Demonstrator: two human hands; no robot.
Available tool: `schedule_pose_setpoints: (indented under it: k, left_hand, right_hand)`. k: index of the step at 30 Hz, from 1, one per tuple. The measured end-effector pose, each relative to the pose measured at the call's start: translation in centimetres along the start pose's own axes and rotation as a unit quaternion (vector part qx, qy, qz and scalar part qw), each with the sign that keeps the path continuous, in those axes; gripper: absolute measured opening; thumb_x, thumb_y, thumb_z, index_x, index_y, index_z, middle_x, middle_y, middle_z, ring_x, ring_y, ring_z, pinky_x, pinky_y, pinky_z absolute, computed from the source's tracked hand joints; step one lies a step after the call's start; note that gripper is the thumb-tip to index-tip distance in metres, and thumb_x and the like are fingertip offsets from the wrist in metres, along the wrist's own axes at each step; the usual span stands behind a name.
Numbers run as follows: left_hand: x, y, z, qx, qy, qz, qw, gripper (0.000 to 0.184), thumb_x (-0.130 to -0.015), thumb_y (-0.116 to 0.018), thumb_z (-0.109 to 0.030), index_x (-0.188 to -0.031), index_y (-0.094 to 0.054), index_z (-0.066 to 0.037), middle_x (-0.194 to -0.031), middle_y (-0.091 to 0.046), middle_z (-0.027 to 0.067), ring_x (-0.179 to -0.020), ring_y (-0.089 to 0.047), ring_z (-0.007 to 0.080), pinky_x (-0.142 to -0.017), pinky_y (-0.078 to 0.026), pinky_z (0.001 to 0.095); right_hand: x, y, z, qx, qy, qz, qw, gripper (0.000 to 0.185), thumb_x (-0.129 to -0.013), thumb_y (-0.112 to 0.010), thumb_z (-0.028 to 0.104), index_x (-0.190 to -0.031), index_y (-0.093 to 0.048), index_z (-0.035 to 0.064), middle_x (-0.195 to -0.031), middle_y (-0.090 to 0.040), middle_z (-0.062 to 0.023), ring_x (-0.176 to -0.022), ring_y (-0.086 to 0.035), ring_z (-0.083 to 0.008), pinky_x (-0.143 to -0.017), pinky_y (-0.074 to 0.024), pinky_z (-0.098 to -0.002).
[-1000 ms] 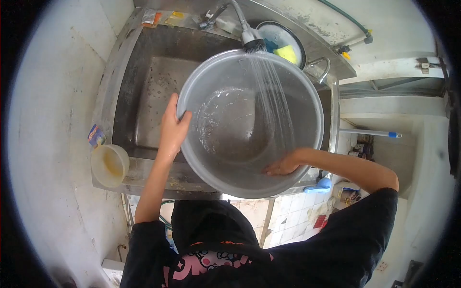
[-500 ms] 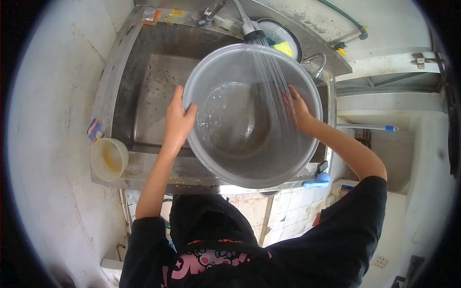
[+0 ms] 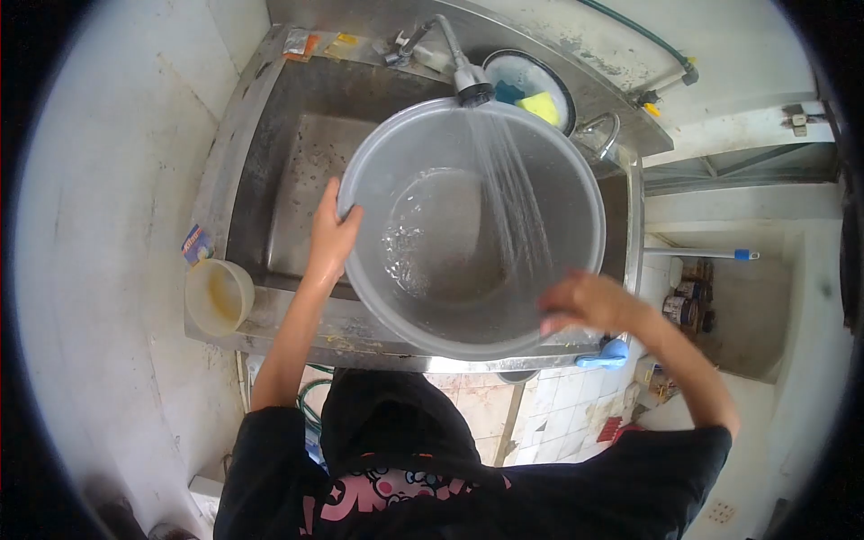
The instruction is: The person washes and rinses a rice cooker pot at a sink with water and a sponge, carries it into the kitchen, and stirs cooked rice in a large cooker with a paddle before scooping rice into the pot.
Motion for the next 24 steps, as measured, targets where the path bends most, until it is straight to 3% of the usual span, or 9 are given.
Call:
schedule_pose_setpoints:
  k: [2,3,5,8,12,16,19,22,24]
  left_hand:
    - [0.3,0.0,-0.5,0.013,0.020,0.000,1.000,0.055,-0.078,-0.048,-0.003,-0.128,-0.027,0.005,-0.118,-0.047,0.0176,-0.100,-0.050,0.0192,-0.082,-0.040,0.0269]
    - [0.4,-0.1,-0.8,0.028,0.042,-0.001,0.999,0.057,-0.078,-0.048,-0.003,-0.130,-0.025,0.004,-0.120,-0.045,0.0168,-0.103,-0.049,0.0195,-0.084,-0.039,0.0269]
    - [0.7,-0.6,-1.6,0.024,0.036,0.003,0.999,0.054,-0.077,-0.047,-0.002,-0.127,-0.028,0.004,-0.116,-0.047,0.0167,-0.101,-0.050,0.0192,-0.083,-0.040,0.0273]
    - [0.7,-0.5,-3.0,0.025,0.051,0.014,0.998,0.047,-0.074,-0.047,0.000,-0.119,-0.035,0.004,-0.108,-0.051,0.0161,-0.097,-0.052,0.0195,-0.080,-0.042,0.0289]
    - [0.8,0.5,-4.3,0.023,0.146,0.095,0.984,0.038,-0.068,-0.049,0.002,-0.105,-0.043,0.001,-0.096,-0.054,0.0143,-0.088,-0.054,0.0223,-0.077,-0.045,0.0320]
    - [1.4,1.9,-5.1,-0.008,0.214,0.127,0.969,0.040,-0.066,-0.050,0.001,-0.106,-0.044,0.001,-0.095,-0.054,0.0140,-0.087,-0.055,0.0247,-0.076,-0.046,0.0344]
    - [0.8,2.7,-4.8,-0.051,0.261,0.182,0.947,0.041,-0.068,-0.052,-0.002,-0.108,-0.044,0.003,-0.099,-0.054,0.0154,-0.090,-0.055,0.0252,-0.076,-0.047,0.0368]
    - [-0.4,3.1,-4.9,-0.109,0.271,0.243,0.925,0.039,-0.076,-0.055,-0.015,-0.109,-0.047,0.005,-0.104,-0.054,0.0168,-0.093,-0.055,0.0252,-0.075,-0.047,0.0383]
    - [-0.7,2.5,-5.3,-0.132,0.267,0.296,0.908,0.044,-0.083,-0.050,-0.032,-0.108,-0.049,0.004,-0.109,-0.053,0.0161,-0.095,-0.055,0.0240,-0.078,-0.046,0.0397]
  right_hand:
    - [1.8,-1.4,2.4,0.138,0.121,-0.184,0.966,0.034,-0.075,-0.056,0.036,-0.088,-0.058,0.0043,-0.084,-0.058,-0.0080,-0.087,-0.055,-0.0214,-0.094,-0.0336,-0.0383]
    - [1.6,-2.5,1.8,0.142,0.119,-0.190,0.964,0.034,-0.075,-0.056,0.036,-0.088,-0.058,0.0043,-0.084,-0.058,-0.0080,-0.087,-0.055,-0.0214,-0.094,-0.0336,-0.0383]
    - [1.5,-3.4,1.4,0.204,0.161,-0.272,0.927,0.016,-0.071,-0.054,0.018,-0.079,-0.053,0.0046,-0.074,-0.053,-0.0060,-0.074,-0.054,-0.0200,-0.078,-0.0410,-0.0326]
    - [2.0,-1.9,1.8,0.209,0.188,-0.326,0.902,0.010,-0.063,-0.053,0.009,-0.073,-0.050,0.0073,-0.071,-0.051,-0.0029,-0.070,-0.053,-0.0153,-0.071,-0.0406,-0.0293]
    - [5.1,3.4,2.5,0.141,0.197,-0.415,0.877,0.016,-0.057,-0.059,0.015,-0.068,-0.049,0.0076,-0.064,-0.049,-0.0033,-0.063,-0.052,-0.0175,-0.062,-0.0416,-0.0275]
    - [6.6,6.7,3.5,0.081,0.260,-0.503,0.821,0.032,-0.071,-0.060,0.032,-0.055,-0.050,0.0061,-0.052,-0.048,-0.0044,-0.044,-0.047,-0.0195,-0.043,-0.0361,-0.0284]
    - [6.9,8.4,4.1,0.027,0.256,-0.532,0.807,0.038,-0.065,-0.066,0.036,-0.050,-0.049,0.0053,-0.047,-0.047,-0.0033,-0.039,-0.043,-0.0187,-0.039,-0.0311,-0.0274]
    - [7.0,9.0,4.2,-0.012,0.245,-0.554,0.796,0.037,-0.059,-0.072,0.034,-0.050,-0.052,0.0044,-0.046,-0.049,-0.0032,-0.039,-0.042,-0.0178,-0.039,-0.0291,-0.0271]
    - [7.8,9.4,4.7,-0.043,0.193,-0.563,0.802,0.030,-0.059,-0.074,0.028,-0.053,-0.055,0.0053,-0.044,-0.046,-0.0052,-0.041,-0.047,-0.0199,-0.041,-0.0337,-0.0286]
Point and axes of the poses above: each hand's wrist, its own x-axis away from the middle knuckle, its own y-axis out of the back of the hand, z = x × y, the point moved 5 cm from there along -x, towards the middle knuckle
